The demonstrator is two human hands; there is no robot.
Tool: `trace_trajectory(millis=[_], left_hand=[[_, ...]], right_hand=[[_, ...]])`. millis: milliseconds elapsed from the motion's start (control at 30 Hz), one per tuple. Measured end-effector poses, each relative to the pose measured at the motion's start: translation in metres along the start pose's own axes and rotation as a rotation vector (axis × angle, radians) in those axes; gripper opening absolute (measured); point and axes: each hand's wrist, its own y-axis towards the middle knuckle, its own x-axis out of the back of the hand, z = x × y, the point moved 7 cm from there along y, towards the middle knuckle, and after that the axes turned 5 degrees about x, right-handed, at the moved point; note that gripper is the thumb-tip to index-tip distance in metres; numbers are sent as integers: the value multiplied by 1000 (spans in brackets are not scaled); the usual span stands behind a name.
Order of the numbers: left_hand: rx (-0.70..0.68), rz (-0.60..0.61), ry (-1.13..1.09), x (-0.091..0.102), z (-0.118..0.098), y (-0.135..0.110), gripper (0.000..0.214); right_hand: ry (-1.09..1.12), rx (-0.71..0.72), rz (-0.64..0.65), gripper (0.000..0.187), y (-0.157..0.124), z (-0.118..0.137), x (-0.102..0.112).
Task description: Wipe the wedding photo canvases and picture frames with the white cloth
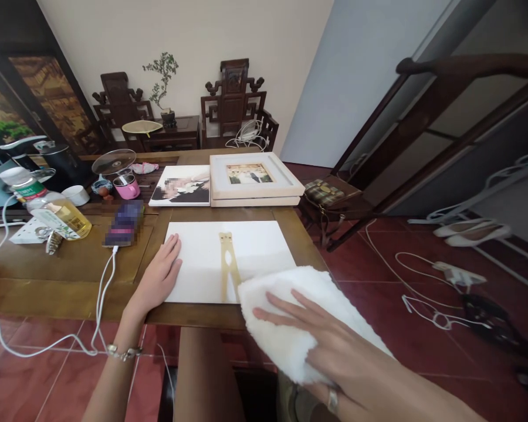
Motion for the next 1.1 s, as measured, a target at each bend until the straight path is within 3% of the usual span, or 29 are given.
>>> trace_trajectory(millis=[133, 300, 433, 600, 800, 900, 1000, 1100], left_hand=[[-1, -2, 3, 0, 0, 0, 51], [11, 12, -3, 1, 0, 0, 51], [13, 12, -12, 1, 0, -1, 52], [16, 6, -21, 1, 1, -1, 51], [-8, -3, -15, 2, -1, -1, 50], [-9, -2, -21, 1, -1, -1, 50], [-8, 4, -21, 1, -1, -1, 50], [-6, 8, -17, 1, -1, -1, 51]], right_hand=[[46, -21, -70, 21, 15, -24, 11], [103, -135, -211, 27, 67, -77, 27], [114, -148, -335, 28, 105, -95, 32], [53, -61, -254, 22, 111, -74, 14], [96, 37, -56, 24, 68, -3, -10], [120, 90, 37, 27, 55, 20, -14], [116, 82, -13, 24, 62, 13, -5], [64, 8, -74, 18, 86, -19, 7]])
